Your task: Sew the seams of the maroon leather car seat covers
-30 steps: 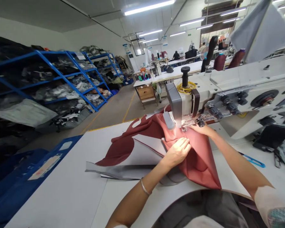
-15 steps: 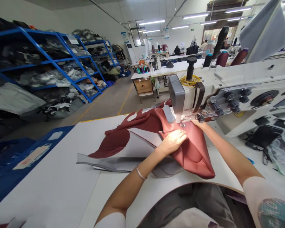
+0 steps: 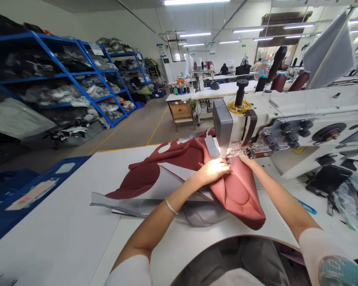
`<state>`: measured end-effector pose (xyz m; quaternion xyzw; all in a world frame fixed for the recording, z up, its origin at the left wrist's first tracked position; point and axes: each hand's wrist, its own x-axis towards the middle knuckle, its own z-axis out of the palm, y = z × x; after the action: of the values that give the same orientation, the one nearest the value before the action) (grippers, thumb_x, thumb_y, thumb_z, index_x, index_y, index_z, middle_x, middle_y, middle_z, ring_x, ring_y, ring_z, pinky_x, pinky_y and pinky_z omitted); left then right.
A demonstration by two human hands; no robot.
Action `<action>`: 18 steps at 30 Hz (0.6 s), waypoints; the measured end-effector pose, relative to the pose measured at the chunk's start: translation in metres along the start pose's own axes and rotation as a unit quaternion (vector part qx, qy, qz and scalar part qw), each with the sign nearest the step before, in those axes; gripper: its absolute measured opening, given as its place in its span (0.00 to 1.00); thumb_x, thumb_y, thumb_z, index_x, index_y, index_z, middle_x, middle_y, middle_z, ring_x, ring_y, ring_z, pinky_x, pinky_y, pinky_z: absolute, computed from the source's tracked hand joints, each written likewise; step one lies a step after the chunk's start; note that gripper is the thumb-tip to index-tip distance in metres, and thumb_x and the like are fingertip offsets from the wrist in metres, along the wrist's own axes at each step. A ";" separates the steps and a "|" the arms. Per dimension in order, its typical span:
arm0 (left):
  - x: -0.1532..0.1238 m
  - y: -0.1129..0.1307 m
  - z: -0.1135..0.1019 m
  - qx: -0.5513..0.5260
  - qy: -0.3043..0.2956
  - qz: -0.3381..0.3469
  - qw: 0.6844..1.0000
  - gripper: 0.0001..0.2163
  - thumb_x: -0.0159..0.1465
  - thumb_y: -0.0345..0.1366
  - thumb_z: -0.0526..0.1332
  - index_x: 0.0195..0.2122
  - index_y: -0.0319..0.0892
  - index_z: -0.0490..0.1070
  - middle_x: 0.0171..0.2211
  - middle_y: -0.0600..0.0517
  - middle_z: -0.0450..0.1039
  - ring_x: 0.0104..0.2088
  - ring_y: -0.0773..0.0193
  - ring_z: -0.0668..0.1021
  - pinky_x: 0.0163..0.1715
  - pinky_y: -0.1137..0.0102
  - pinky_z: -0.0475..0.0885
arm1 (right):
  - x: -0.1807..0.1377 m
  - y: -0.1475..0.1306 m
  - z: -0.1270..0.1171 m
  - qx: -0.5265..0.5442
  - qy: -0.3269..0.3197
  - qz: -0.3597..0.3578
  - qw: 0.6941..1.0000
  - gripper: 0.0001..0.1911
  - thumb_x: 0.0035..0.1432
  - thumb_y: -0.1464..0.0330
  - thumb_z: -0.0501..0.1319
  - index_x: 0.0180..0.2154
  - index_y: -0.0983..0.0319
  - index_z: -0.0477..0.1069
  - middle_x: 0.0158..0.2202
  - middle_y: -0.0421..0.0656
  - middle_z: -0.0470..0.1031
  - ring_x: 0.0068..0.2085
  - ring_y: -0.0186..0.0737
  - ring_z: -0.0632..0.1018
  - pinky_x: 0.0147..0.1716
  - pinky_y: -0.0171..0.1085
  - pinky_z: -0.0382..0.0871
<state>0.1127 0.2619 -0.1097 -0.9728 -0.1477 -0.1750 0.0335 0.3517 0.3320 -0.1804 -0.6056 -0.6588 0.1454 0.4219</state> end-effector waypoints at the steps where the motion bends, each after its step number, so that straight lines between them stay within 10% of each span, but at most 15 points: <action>1: -0.002 0.004 -0.004 -0.007 0.010 -0.013 1.000 0.14 0.72 0.35 0.48 0.41 0.40 0.74 0.42 0.48 0.73 0.44 0.63 0.73 0.47 0.68 0.69 | -0.007 -0.006 -0.005 -0.001 0.004 0.000 1.000 0.14 0.61 0.61 0.55 0.33 0.63 0.73 0.32 0.47 0.76 0.39 0.44 0.74 0.46 0.43 0.68; 6: -0.029 0.049 -0.018 0.006 0.017 -0.004 1.000 0.20 0.68 0.52 0.52 0.34 0.39 0.71 0.35 0.46 0.70 0.37 0.60 0.71 0.41 0.65 0.67 | -0.097 -0.043 -0.036 -0.013 0.132 -0.189 0.973 0.12 0.61 0.63 0.59 0.43 0.62 0.75 0.47 0.51 0.74 0.52 0.50 0.71 0.55 0.50 0.62; 10: -0.041 0.080 -0.001 0.023 -0.015 0.125 0.992 0.25 0.66 0.58 0.51 0.30 0.39 0.69 0.31 0.48 0.69 0.33 0.61 0.70 0.39 0.65 0.65 | -0.170 -0.059 -0.047 0.061 0.037 -0.446 0.892 0.14 0.66 0.69 0.50 0.47 0.64 0.71 0.46 0.50 0.75 0.51 0.48 0.73 0.49 0.51 0.65; 18: -0.047 0.079 -0.016 0.013 -0.026 -0.052 0.998 0.26 0.65 0.59 0.50 0.29 0.39 0.69 0.25 0.52 0.67 0.27 0.65 0.68 0.30 0.68 0.59 | -0.175 -0.072 -0.052 0.166 0.054 -0.373 0.911 0.13 0.59 0.83 0.48 0.28 0.63 0.63 0.22 0.40 0.68 0.26 0.33 0.68 0.32 0.41 0.62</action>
<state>0.0894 0.1715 -0.1119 -0.9676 -0.2011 -0.1488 0.0335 0.3255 0.1380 -0.1648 -0.2441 -0.7790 0.0522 0.5752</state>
